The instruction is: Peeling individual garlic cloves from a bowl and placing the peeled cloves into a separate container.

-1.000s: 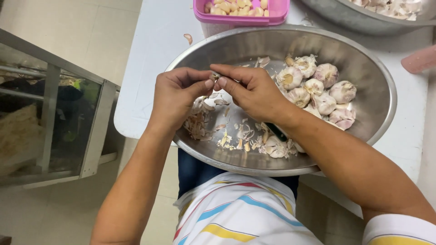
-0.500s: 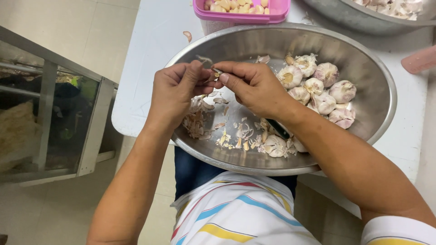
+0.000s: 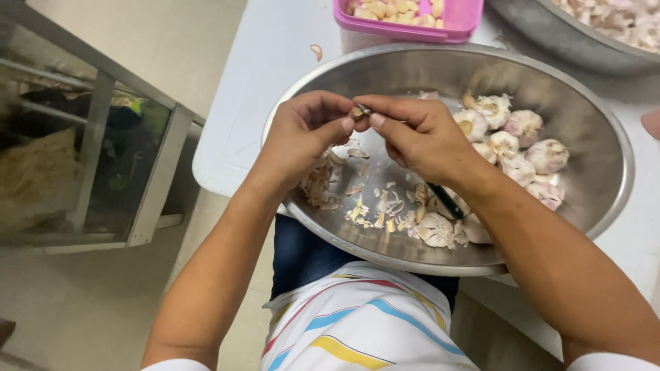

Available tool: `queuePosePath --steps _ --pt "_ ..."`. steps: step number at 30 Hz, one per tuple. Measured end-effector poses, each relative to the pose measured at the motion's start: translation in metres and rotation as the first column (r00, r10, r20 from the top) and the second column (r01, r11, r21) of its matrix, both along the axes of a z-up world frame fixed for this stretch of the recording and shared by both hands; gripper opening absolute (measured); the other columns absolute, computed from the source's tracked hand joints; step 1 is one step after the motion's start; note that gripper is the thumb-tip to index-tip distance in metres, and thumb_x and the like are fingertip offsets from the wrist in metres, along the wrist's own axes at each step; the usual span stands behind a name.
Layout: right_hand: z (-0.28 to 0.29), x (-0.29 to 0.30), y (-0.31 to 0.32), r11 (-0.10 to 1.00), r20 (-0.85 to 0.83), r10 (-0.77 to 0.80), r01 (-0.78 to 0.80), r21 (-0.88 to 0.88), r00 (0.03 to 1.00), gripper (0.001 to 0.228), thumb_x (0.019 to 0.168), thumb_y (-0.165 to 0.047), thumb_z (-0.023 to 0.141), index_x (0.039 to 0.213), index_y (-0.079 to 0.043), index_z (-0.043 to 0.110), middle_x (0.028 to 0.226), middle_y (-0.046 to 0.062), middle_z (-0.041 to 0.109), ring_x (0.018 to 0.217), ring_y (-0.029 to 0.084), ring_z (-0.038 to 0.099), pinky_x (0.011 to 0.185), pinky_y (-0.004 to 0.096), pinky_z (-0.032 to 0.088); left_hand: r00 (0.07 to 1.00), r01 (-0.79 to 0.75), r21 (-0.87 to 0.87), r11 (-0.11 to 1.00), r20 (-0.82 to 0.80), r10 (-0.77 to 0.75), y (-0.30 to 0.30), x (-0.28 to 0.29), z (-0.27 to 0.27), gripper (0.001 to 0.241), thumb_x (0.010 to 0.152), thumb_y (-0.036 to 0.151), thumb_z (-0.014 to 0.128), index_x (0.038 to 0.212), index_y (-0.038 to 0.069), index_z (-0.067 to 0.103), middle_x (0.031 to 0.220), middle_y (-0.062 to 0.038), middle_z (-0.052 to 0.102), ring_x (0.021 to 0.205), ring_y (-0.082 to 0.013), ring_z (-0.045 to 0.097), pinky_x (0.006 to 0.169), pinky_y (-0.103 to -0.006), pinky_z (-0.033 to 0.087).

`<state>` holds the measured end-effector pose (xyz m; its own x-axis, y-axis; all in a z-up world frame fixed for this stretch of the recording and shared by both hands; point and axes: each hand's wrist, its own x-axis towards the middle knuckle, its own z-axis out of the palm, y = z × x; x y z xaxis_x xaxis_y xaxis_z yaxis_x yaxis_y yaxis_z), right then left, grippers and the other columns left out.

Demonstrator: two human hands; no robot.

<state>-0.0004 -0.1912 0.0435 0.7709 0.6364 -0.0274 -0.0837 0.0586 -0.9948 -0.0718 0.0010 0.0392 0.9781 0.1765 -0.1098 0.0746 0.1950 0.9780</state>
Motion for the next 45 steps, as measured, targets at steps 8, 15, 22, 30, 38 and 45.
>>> queuePosePath --steps 8,15,22,30,38,45 --pt "-0.007 0.000 0.000 0.999 0.091 0.050 -0.051 0.014 0.995 0.034 0.108 0.004 0.059 0.141 0.002 0.067 0.101 0.018 0.079 0.043 0.010 0.052 0.038 0.023 0.042 0.999 -0.002 -0.009 1.000 0.040 0.002 0.006 0.000 -0.005 0.027 0.091 0.008 0.085 0.114 -0.001 0.075 0.091 -0.013 0.079 0.083 -0.0156 0.078 0.080 -0.0303 0.070" --pt "-0.002 -0.003 -0.002 1.000 0.154 0.018 -0.021 0.021 0.988 0.033 0.108 0.003 0.060 0.140 0.004 0.067 0.100 0.017 0.078 0.048 0.008 0.054 0.041 0.023 0.043 0.999 0.019 0.030 0.999 0.026 -0.019 0.004 0.000 -0.002 0.030 0.090 0.010 0.086 0.116 0.000 0.074 0.090 -0.010 0.077 0.084 -0.0122 0.074 0.080 -0.0276 0.068" --pt "-0.005 -0.002 0.001 1.000 0.176 0.004 -0.006 0.015 0.984 0.033 0.110 0.001 0.058 0.142 0.002 0.067 0.094 0.016 0.075 0.049 0.009 0.054 0.043 0.024 0.045 0.996 -0.056 0.037 0.998 0.064 0.054 0.009 0.003 -0.008 0.030 0.091 0.010 0.088 0.118 0.001 0.076 0.095 -0.012 0.079 0.086 -0.0137 0.076 0.082 -0.0306 0.069" --pt "-0.011 -0.003 0.002 0.999 0.133 0.048 -0.049 0.002 0.990 0.037 0.109 0.002 0.057 0.145 0.001 0.065 0.087 0.014 0.073 0.049 0.008 0.054 0.041 0.022 0.042 0.997 -0.052 -0.032 0.998 0.058 0.054 0.009 0.003 -0.019 0.029 0.087 0.000 0.088 0.112 -0.003 0.073 0.097 -0.015 0.078 0.088 -0.0179 0.080 0.083 -0.0335 0.071" --pt "-0.003 -0.004 0.000 0.998 0.048 0.068 -0.069 0.007 0.997 0.040 0.109 0.002 0.056 0.148 0.001 0.062 0.080 0.015 0.070 0.045 0.010 0.050 0.036 0.023 0.040 0.991 -0.094 -0.044 0.995 0.097 0.097 0.005 0.000 -0.004 0.028 0.087 0.001 0.089 0.111 -0.004 0.076 0.096 -0.016 0.078 0.087 -0.0206 0.081 0.082 -0.0355 0.072" --pt "-0.008 -0.004 0.000 0.997 -0.052 0.067 -0.065 0.043 0.996 0.040 0.110 -0.002 0.057 0.150 -0.001 0.061 0.076 0.014 0.064 0.045 0.009 0.045 0.032 0.023 0.037 0.976 -0.121 -0.002 0.993 0.184 0.119 0.000 0.001 -0.012 0.025 0.086 0.001 0.090 0.108 -0.002 0.078 0.094 -0.014 0.078 0.087 -0.0174 0.080 0.079 -0.0311 0.071"
